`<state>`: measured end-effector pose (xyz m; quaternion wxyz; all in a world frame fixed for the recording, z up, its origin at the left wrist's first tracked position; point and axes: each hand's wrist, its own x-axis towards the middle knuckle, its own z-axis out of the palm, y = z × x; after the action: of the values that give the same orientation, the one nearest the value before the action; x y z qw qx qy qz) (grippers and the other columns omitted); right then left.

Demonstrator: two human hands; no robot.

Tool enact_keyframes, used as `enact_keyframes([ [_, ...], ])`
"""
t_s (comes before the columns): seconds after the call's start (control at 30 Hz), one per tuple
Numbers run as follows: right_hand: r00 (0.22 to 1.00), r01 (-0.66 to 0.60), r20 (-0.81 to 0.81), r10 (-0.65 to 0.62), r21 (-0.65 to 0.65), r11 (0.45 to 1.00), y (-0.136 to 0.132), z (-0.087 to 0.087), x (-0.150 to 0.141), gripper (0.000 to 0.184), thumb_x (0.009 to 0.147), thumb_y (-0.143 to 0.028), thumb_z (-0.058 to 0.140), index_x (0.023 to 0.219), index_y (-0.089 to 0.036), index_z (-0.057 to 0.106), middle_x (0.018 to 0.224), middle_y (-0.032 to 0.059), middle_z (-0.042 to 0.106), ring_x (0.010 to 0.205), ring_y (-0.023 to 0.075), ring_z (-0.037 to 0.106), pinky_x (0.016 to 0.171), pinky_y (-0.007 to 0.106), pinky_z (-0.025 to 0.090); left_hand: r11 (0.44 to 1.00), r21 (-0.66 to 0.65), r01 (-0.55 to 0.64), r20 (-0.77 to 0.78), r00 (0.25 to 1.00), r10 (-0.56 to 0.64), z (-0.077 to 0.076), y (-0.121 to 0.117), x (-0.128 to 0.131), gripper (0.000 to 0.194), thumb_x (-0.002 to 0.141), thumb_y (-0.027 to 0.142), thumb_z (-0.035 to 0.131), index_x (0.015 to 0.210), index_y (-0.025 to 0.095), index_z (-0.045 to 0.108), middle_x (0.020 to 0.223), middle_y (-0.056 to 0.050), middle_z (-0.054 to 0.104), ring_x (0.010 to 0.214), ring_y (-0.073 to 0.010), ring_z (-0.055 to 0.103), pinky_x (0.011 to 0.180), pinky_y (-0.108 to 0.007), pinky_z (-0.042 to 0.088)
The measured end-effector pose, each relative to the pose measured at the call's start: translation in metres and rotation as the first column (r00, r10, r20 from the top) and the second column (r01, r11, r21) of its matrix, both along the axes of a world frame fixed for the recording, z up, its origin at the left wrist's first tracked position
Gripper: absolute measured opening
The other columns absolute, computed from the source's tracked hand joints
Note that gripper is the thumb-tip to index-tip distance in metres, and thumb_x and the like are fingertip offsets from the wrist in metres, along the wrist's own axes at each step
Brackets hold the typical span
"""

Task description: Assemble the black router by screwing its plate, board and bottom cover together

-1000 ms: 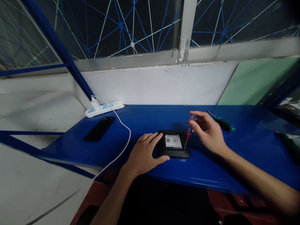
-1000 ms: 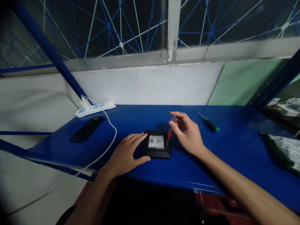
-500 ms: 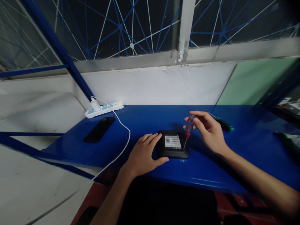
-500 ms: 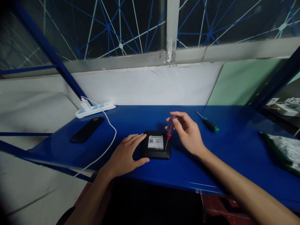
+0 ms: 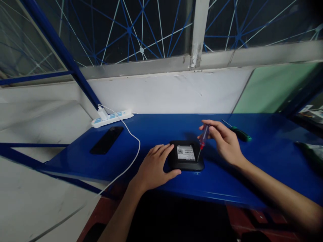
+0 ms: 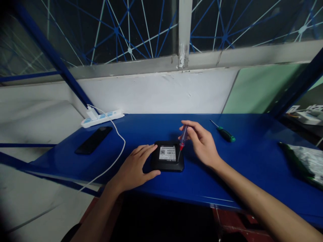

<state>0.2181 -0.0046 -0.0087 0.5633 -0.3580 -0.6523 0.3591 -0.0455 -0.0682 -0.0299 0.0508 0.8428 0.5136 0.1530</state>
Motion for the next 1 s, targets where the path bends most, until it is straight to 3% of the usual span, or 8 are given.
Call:
enact_keyframes([
  [0.17,0.982,0.132,0.115,-0.147,0.126,0.983,0.0028,-0.0021,0.0014,0.025,0.093,-0.039,0.063,0.115,-0.027,0.065,0.084,-0.0015,0.064,0.067,0.0112,0.061,0.062,0.026,0.052,1.000,0.005,0.008,0.004,1.000,-0.008,0.0004,-0.0003,-0.0001,0.077,0.087,0.059,0.064,0.150,0.023,0.035,0.154,-0.008,0.046,0.140,-0.0307,0.042,0.117,-0.051,0.036],
  [0.27,0.976,0.149,0.135,-0.172,0.164,0.975,0.0029,-0.0018,0.0020,0.021,0.093,-0.039,0.063,0.109,-0.027,0.067,0.083,-0.0014,0.064,0.066,0.0111,0.059,0.061,0.027,0.050,1.000,0.002,0.008,0.010,1.000,-0.008,0.0010,-0.0007,-0.0001,0.077,0.087,0.059,0.064,0.150,0.024,0.035,0.154,-0.008,0.046,0.141,-0.0305,0.042,0.117,-0.051,0.035],
  [0.5,0.997,0.055,0.057,-0.060,0.093,0.994,0.0001,0.0001,0.0024,0.022,0.096,-0.040,0.059,0.113,-0.028,0.067,0.100,0.0016,0.070,0.075,0.0139,0.070,0.067,0.030,0.056,1.000,-0.022,0.004,0.008,1.000,-0.004,0.0024,-0.0011,0.0002,0.077,0.087,0.058,0.064,0.150,0.025,0.034,0.156,-0.008,0.043,0.143,-0.0307,0.040,0.118,-0.052,0.034],
  [0.73,1.000,-0.016,-0.011,0.016,-0.002,1.000,-0.0026,0.0073,0.0031,0.027,0.099,-0.041,0.053,0.117,-0.029,0.068,0.113,0.0042,0.074,0.082,0.0182,0.075,0.075,0.037,0.061,0.999,-0.052,0.015,0.036,0.999,-0.013,0.0035,-0.0024,-0.0010,0.085,0.087,0.057,0.065,0.155,0.028,0.023,0.165,-0.007,0.025,0.148,-0.0314,0.031,0.120,-0.051,0.033],
  [1.0,0.981,0.156,0.089,-0.170,0.147,0.977,0.0007,0.0041,0.0041,0.022,0.090,-0.037,0.067,0.109,-0.026,0.069,0.082,-0.0002,0.069,0.068,0.0136,0.067,0.065,0.030,0.055,0.991,-0.103,0.084,-0.019,0.996,-0.086,0.0053,0.0021,-0.0003,0.085,0.090,0.060,0.060,0.157,0.026,0.021,0.167,-0.006,0.016,0.152,-0.0306,0.024,0.124,-0.051,0.024],
])
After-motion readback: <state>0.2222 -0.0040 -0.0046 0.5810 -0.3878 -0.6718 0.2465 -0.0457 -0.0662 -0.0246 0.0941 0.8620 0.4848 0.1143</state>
